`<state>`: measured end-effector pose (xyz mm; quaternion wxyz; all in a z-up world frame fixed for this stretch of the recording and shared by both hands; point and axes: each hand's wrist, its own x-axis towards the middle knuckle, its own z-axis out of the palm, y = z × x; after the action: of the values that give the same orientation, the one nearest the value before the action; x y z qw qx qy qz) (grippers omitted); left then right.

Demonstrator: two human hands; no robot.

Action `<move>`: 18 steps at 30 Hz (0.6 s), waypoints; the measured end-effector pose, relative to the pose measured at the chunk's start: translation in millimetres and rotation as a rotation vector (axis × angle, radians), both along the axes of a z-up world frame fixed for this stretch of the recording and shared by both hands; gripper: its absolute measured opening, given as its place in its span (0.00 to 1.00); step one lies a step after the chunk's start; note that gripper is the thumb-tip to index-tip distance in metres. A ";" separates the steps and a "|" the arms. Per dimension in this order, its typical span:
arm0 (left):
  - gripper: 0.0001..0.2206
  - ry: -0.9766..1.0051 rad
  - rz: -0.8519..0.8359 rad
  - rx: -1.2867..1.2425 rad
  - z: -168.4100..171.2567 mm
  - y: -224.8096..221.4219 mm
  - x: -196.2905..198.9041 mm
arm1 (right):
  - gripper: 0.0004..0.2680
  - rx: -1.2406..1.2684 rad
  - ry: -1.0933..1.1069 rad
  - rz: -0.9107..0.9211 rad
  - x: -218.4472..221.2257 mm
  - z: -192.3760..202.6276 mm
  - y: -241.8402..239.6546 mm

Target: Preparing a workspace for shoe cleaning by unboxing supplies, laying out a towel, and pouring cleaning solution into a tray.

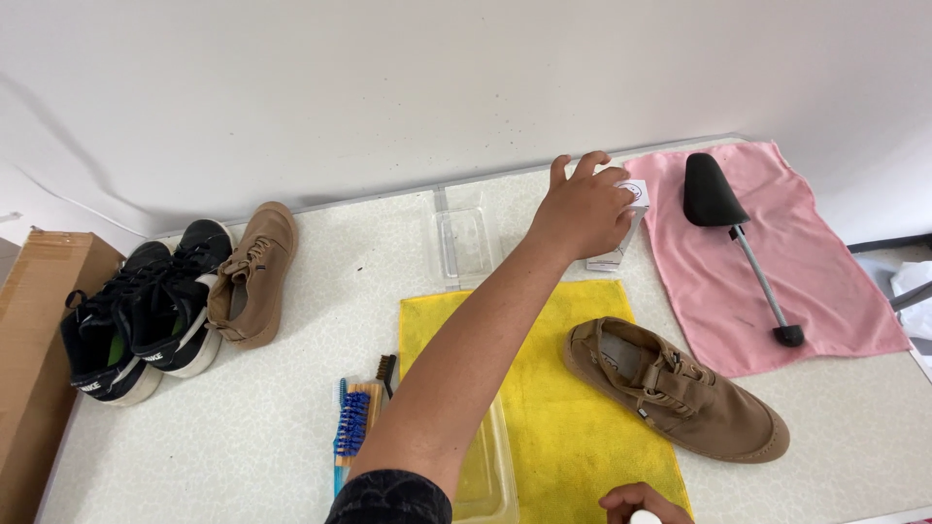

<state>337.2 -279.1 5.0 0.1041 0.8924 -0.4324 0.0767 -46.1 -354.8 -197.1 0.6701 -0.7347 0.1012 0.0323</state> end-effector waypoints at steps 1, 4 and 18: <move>0.15 -0.002 0.001 -0.001 3.1 1.9 -2.5 | 0.14 -0.001 -0.002 0.001 -0.2 -19.6 -1.4; 0.17 -0.034 -0.011 -0.024 8.8 14.1 -16.8 | 0.25 0.439 -0.144 -0.073 3.5 -35.7 -1.8; 0.17 0.764 -0.583 -0.671 -58.4 224.3 -308.4 | 0.13 0.079 -0.347 -0.296 29.7 64.1 49.7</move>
<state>28.8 -54.7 -53.4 0.5462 0.6192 -0.5439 -0.1497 -16.4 -305.1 -133.0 0.7029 -0.6797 0.0900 -0.1893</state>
